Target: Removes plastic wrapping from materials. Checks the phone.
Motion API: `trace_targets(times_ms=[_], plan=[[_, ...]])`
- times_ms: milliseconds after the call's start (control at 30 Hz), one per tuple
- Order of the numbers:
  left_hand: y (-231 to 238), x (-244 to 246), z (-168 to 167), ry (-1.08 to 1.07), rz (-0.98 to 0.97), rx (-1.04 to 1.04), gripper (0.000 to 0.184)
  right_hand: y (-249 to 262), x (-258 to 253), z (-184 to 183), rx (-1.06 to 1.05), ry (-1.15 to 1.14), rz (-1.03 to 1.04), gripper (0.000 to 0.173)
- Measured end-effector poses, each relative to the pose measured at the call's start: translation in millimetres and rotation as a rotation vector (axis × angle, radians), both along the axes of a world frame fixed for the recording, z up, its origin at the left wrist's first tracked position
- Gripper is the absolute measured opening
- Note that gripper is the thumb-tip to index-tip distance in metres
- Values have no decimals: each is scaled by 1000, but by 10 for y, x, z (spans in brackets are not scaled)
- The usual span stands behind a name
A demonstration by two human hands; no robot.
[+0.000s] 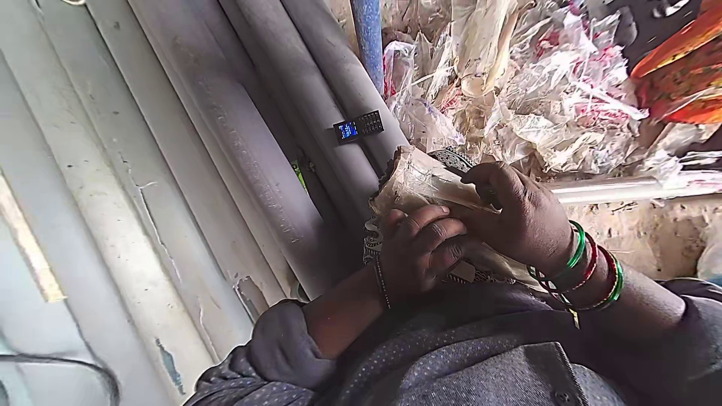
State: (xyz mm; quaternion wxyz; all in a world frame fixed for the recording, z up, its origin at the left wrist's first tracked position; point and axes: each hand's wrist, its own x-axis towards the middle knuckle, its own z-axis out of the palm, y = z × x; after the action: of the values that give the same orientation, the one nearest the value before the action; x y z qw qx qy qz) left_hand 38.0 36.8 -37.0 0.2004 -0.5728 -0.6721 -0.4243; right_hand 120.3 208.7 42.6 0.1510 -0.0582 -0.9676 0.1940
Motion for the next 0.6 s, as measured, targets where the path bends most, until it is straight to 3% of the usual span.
trace_targets(times_ms=[133, 267, 600], plan=[[-32, -161, 98, 33, -46, 0, 13, 14, -24, -13, 13, -12, -31, 46], [-12, -322, 266, 78, 16, -17, 16, -24, -65, -50, 59, 21, -3, 30], [-30, -246, 496, 2, 54, -197, 15, -48, -82, -71, 196, 109, 23, 20]])
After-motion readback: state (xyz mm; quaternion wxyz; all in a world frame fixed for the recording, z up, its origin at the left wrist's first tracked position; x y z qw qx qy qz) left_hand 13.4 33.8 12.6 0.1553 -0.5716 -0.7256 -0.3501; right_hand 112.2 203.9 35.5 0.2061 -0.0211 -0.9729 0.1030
